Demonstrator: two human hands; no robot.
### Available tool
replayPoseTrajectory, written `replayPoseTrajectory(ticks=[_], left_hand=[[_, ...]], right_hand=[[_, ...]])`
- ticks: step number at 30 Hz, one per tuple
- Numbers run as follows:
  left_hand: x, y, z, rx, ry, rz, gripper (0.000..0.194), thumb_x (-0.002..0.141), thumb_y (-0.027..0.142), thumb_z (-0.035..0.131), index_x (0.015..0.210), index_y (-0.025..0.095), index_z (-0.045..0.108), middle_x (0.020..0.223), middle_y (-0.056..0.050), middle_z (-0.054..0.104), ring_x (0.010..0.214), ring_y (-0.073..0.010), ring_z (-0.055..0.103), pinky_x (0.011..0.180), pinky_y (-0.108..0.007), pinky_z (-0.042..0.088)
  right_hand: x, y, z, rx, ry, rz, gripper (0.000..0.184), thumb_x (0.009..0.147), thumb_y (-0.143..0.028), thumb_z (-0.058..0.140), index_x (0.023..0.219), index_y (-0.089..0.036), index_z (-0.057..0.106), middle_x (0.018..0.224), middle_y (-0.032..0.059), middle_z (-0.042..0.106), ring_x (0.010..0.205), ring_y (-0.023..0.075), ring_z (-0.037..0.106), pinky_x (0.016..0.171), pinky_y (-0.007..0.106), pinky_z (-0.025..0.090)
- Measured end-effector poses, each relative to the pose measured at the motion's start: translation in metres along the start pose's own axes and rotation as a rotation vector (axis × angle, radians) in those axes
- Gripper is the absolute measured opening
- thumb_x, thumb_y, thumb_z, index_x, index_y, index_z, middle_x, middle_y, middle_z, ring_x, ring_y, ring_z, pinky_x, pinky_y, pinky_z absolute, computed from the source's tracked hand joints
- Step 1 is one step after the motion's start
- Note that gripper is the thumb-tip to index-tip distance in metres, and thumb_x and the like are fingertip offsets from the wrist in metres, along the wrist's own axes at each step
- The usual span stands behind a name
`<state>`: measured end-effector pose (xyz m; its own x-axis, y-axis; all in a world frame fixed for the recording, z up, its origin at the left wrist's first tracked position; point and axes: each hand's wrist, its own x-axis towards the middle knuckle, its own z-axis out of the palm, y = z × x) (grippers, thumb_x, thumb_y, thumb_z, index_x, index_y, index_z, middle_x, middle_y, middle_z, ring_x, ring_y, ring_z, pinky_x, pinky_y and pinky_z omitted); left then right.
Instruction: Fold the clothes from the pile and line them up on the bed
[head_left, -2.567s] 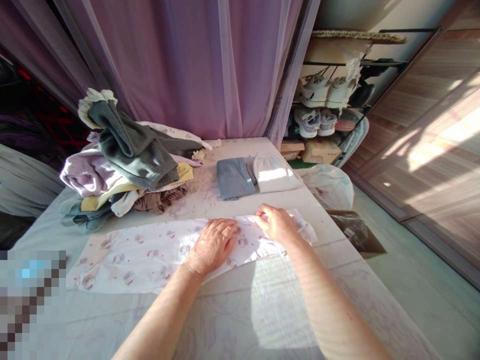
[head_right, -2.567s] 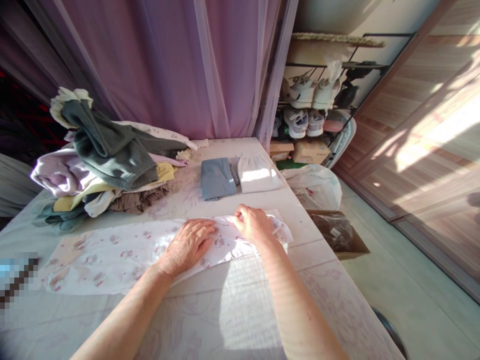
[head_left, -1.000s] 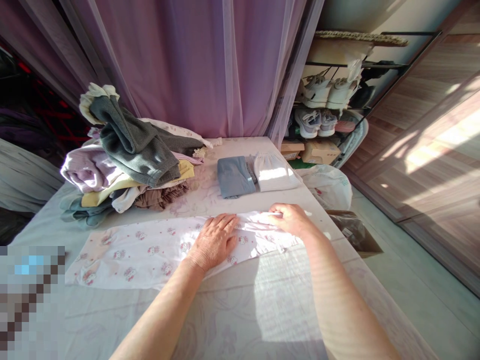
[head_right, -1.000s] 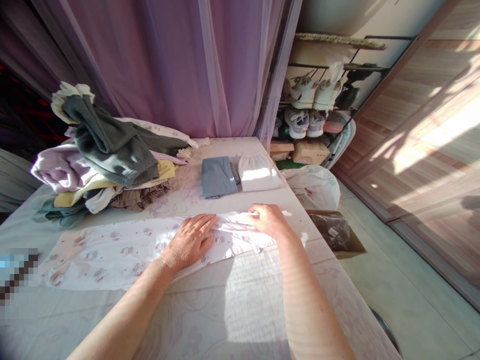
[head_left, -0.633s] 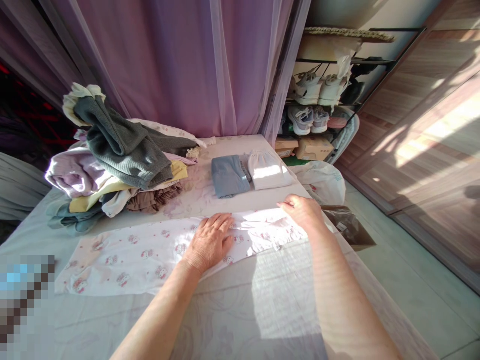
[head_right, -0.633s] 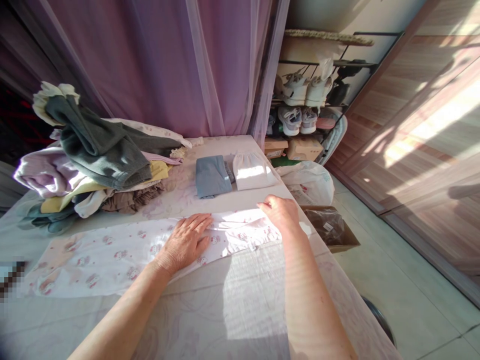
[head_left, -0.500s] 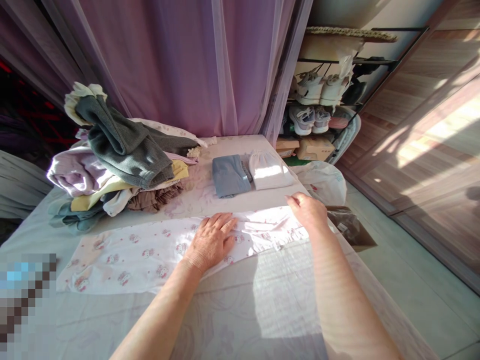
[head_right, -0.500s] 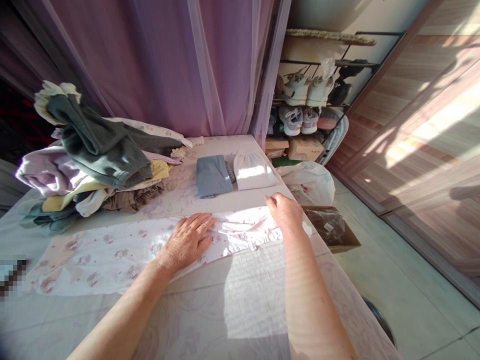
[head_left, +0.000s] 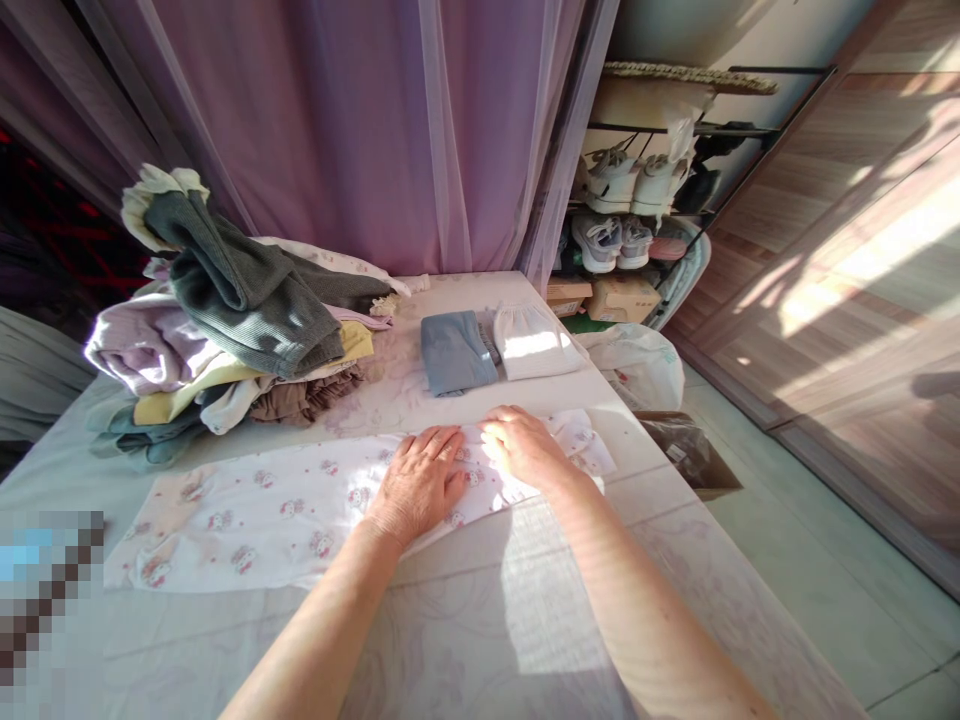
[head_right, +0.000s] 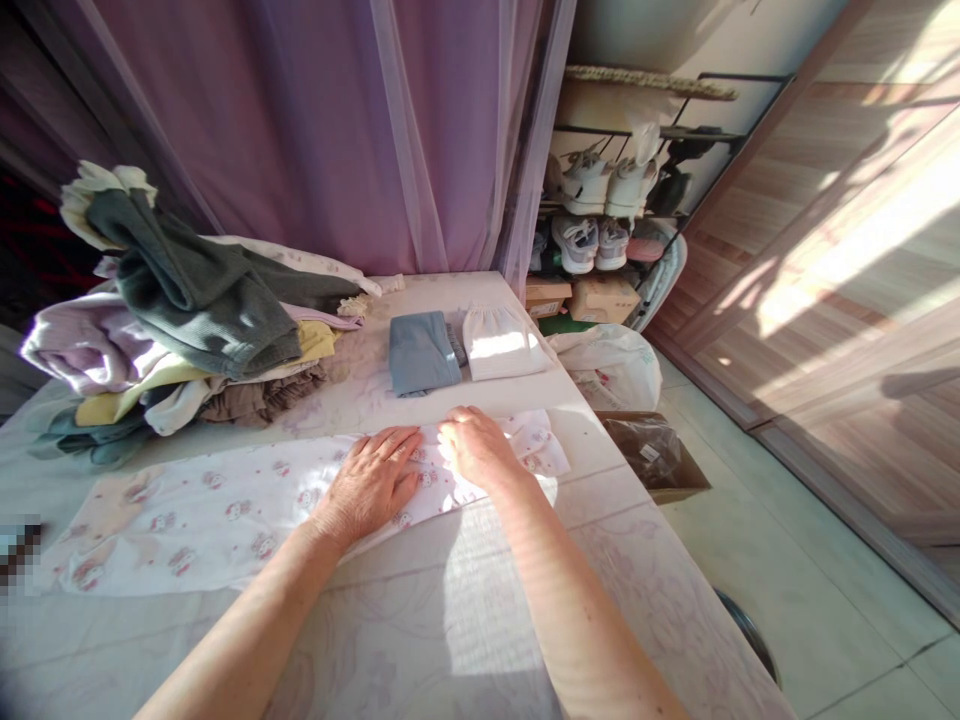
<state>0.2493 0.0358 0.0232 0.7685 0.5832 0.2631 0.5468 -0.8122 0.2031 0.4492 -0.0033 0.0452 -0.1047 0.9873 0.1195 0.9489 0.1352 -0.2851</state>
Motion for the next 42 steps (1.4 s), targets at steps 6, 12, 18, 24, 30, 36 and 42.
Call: replayPoseTrajectory(ticks=[6,12,18,24,30,36,42], left_hand=[[-0.001,-0.001,0.000,0.005,0.005,0.004,0.046,0.090,0.028,0.052,0.134,0.019,0.058,0.139,-0.009,0.060,0.127,-0.0275,0.054,0.104,-0.045,0.044],[0.000,-0.001,0.001,0.009,0.007,0.006,0.045,0.090,0.028,0.052,0.133,0.018,0.058,0.139,-0.010,0.060,0.126,-0.0282,0.054,0.104,-0.045,0.044],[-0.001,-0.003,0.002,0.024,0.009,0.018,0.046,0.090,0.029,0.051,0.134,0.018,0.057,0.139,-0.010,0.060,0.126,-0.0286,0.054,0.104,-0.046,0.044],[-0.002,-0.004,0.003,0.045,0.029,0.027,0.046,0.091,0.029,0.051,0.134,0.018,0.057,0.138,-0.010,0.061,0.126,-0.0285,0.054,0.104,-0.046,0.044],[-0.001,-0.006,0.004,0.046,0.031,0.034,0.045,0.093,0.034,0.051,0.134,0.018,0.057,0.138,-0.011,0.061,0.125,-0.0286,0.055,0.102,-0.046,0.045],[-0.001,-0.006,0.003,0.062,0.038,0.055,0.042,0.094,0.036,0.049,0.132,0.021,0.059,0.138,-0.010,0.061,0.125,-0.0285,0.056,0.101,-0.046,0.046],[-0.001,-0.007,0.003,0.054,0.039,0.052,0.043,0.094,0.036,0.049,0.134,0.021,0.057,0.138,-0.011,0.061,0.125,-0.0289,0.056,0.102,-0.047,0.045]], right_hand=[[-0.022,0.036,-0.003,0.010,0.189,0.161,0.028,0.092,-0.017,0.051,0.103,-0.023,0.076,0.110,0.0064,0.072,0.104,0.0198,0.063,0.094,0.030,0.048],[-0.044,0.044,-0.008,-0.081,0.171,0.170,0.029,0.092,-0.021,0.048,0.100,-0.025,0.076,0.111,0.0049,0.074,0.100,0.0205,0.064,0.092,0.033,0.046],[-0.058,0.083,-0.020,-0.085,0.262,0.442,0.034,0.092,-0.028,0.044,0.104,-0.022,0.075,0.115,0.0076,0.073,0.107,0.0228,0.063,0.094,0.033,0.045],[-0.065,0.094,-0.032,0.034,0.259,0.877,0.042,0.094,-0.044,0.040,0.104,-0.021,0.074,0.096,0.0091,0.075,0.093,0.0230,0.066,0.076,0.028,0.045],[-0.065,0.085,-0.049,0.101,0.090,0.873,0.043,0.091,-0.054,0.044,0.086,-0.023,0.074,0.088,0.0055,0.076,0.088,0.0213,0.067,0.073,0.025,0.042],[-0.062,0.082,-0.041,0.071,0.152,0.896,0.028,0.082,-0.049,0.060,0.092,-0.026,0.074,0.084,0.0025,0.075,0.081,0.0199,0.066,0.070,0.025,0.043],[-0.063,0.081,-0.037,0.021,0.288,0.774,0.033,0.090,-0.047,0.049,0.082,-0.023,0.069,0.084,0.0059,0.074,0.082,0.0193,0.064,0.072,0.025,0.041]])
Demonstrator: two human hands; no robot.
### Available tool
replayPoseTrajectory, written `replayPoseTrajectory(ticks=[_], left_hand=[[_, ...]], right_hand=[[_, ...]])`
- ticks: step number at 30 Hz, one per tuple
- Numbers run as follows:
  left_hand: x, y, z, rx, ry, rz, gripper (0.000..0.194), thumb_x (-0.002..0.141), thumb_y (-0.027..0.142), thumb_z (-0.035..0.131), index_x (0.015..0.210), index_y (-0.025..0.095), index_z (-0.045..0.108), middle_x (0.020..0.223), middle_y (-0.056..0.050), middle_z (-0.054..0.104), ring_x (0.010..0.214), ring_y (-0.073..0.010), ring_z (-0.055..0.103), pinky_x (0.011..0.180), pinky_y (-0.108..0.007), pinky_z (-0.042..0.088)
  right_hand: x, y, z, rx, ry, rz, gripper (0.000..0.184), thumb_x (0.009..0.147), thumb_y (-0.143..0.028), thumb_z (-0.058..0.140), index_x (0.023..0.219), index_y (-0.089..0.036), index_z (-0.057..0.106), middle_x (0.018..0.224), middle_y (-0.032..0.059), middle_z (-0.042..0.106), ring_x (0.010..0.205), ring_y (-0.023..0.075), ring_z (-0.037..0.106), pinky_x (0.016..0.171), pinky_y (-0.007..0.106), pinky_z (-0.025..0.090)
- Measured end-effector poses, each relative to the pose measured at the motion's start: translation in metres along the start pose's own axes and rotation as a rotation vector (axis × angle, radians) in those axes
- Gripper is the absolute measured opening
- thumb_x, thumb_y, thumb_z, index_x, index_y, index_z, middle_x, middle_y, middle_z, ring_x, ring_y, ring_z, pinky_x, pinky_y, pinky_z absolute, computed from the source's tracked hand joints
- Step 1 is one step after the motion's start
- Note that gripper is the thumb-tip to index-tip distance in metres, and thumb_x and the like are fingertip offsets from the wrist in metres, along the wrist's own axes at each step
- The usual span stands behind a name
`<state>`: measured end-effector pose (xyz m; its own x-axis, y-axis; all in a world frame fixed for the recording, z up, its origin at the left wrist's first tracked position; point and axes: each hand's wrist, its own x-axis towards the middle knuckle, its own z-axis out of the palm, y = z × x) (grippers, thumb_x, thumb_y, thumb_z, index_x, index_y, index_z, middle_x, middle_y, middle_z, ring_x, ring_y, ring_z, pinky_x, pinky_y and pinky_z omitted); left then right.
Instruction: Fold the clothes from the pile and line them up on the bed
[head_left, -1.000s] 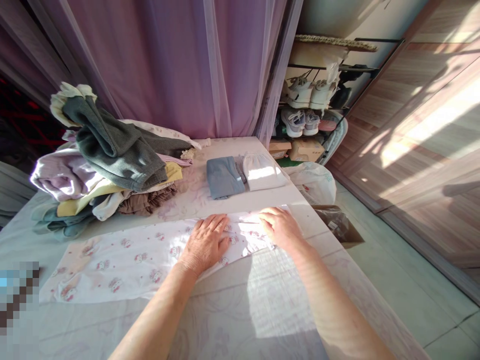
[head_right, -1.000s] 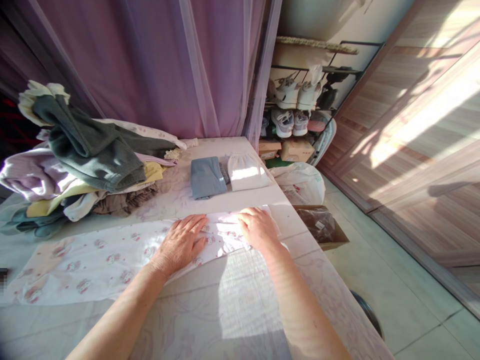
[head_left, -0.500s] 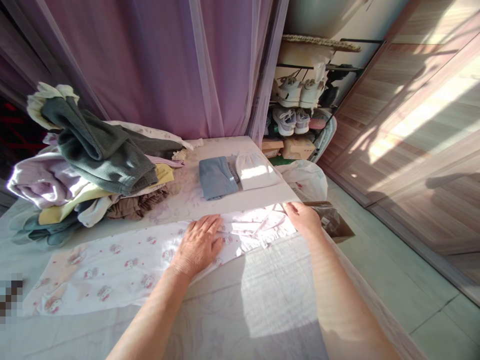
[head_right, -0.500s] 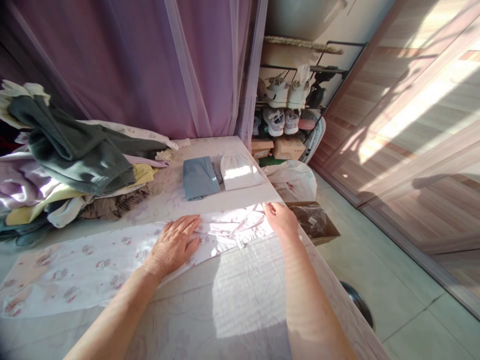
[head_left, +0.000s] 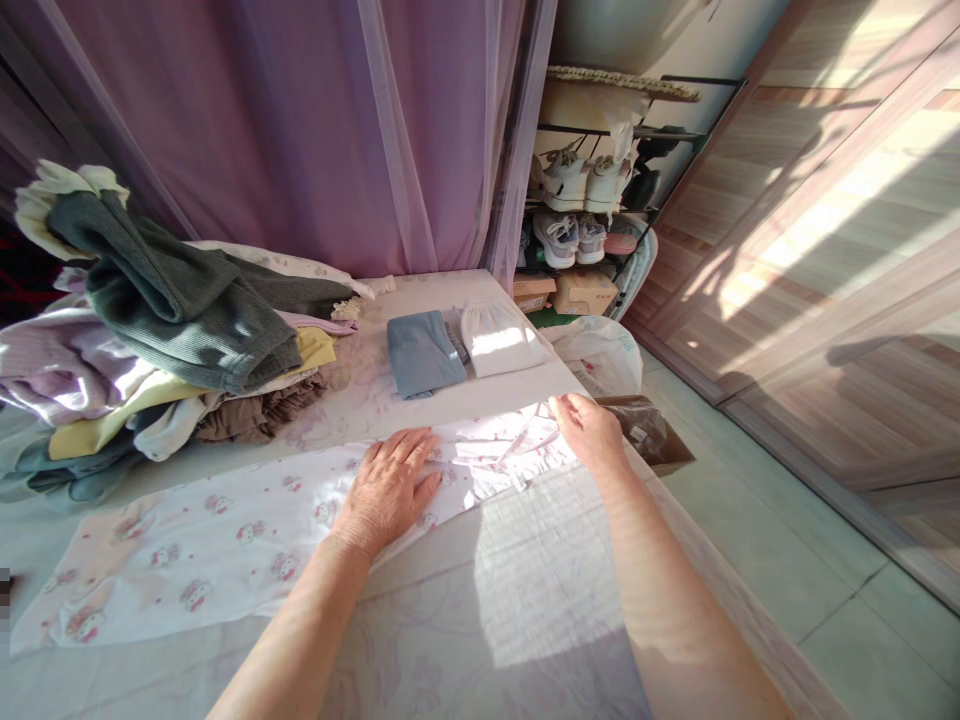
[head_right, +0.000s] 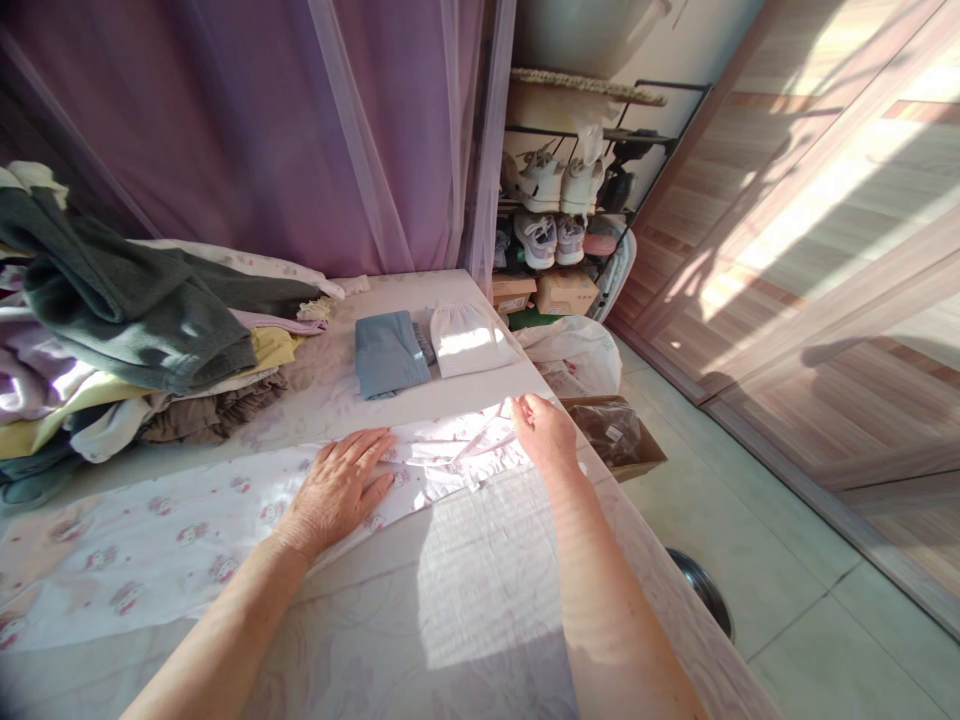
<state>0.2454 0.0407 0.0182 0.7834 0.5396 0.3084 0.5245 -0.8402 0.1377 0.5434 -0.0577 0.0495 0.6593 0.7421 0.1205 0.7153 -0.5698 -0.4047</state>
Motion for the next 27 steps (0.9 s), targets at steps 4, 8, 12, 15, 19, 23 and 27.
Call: replayPoseTrajectory(ticks=[4,8,12,15,19,23,27], left_hand=[[0.000,0.000,0.000,-0.010,0.005,-0.003,0.043,0.094,0.037,0.049,0.134,0.023,0.058,0.138,-0.010,0.061,0.125,-0.0292,0.056,0.103,-0.048,0.045],[0.000,0.001,0.000,-0.015,0.004,-0.010,0.042,0.094,0.036,0.050,0.133,0.023,0.059,0.137,-0.010,0.062,0.125,-0.0291,0.056,0.102,-0.047,0.045],[0.000,0.000,0.001,-0.004,-0.012,-0.008,0.043,0.094,0.036,0.050,0.133,0.021,0.058,0.139,-0.010,0.061,0.125,-0.0294,0.056,0.102,-0.048,0.045],[0.000,-0.001,0.001,-0.003,-0.001,-0.002,0.043,0.094,0.037,0.051,0.134,0.022,0.058,0.139,-0.010,0.061,0.125,-0.0294,0.056,0.102,-0.048,0.045],[0.000,0.000,0.001,0.000,0.008,0.001,0.043,0.094,0.037,0.050,0.133,0.022,0.058,0.138,-0.010,0.061,0.125,-0.0294,0.056,0.103,-0.047,0.045],[0.000,0.000,0.001,-0.008,0.006,-0.003,0.043,0.094,0.037,0.050,0.133,0.022,0.058,0.138,-0.010,0.061,0.125,-0.0296,0.056,0.102,-0.048,0.045],[0.000,0.000,0.002,-0.008,0.004,-0.005,0.043,0.094,0.037,0.049,0.133,0.022,0.058,0.139,-0.011,0.060,0.126,-0.0299,0.055,0.103,-0.049,0.045]], right_hand=[[-0.007,-0.006,-0.007,-0.004,-0.157,-0.047,0.027,0.086,-0.046,0.056,0.078,-0.024,0.068,0.079,0.0042,0.073,0.080,0.0200,0.063,0.069,0.026,0.039],[-0.007,-0.006,-0.015,0.076,-0.259,-0.004,0.025,0.082,-0.046,0.060,0.080,-0.023,0.070,0.081,0.0025,0.073,0.080,0.0196,0.064,0.068,0.026,0.039],[0.000,0.003,-0.020,0.006,-0.230,0.130,0.044,0.092,-0.047,0.042,0.072,-0.022,0.071,0.073,0.0062,0.072,0.077,0.0203,0.065,0.065,0.026,0.040],[0.002,0.008,-0.020,-0.120,-0.254,0.162,0.036,0.085,-0.052,0.053,0.072,-0.024,0.071,0.064,0.0036,0.068,0.067,0.0196,0.063,0.061,0.026,0.038],[-0.002,0.002,-0.016,-0.129,-0.272,0.075,0.021,0.077,-0.044,0.063,0.070,-0.025,0.069,0.068,0.0002,0.070,0.064,0.0165,0.060,0.056,0.025,0.034],[-0.006,-0.010,-0.018,-0.123,-0.237,0.016,0.011,0.073,-0.030,0.063,0.064,-0.024,0.062,0.067,-0.0010,0.068,0.067,0.0153,0.059,0.059,0.024,0.035],[-0.006,-0.010,-0.022,0.062,-0.255,0.061,0.009,0.072,-0.032,0.063,0.072,-0.024,0.059,0.067,-0.0042,0.066,0.064,0.0139,0.058,0.059,0.023,0.038]])
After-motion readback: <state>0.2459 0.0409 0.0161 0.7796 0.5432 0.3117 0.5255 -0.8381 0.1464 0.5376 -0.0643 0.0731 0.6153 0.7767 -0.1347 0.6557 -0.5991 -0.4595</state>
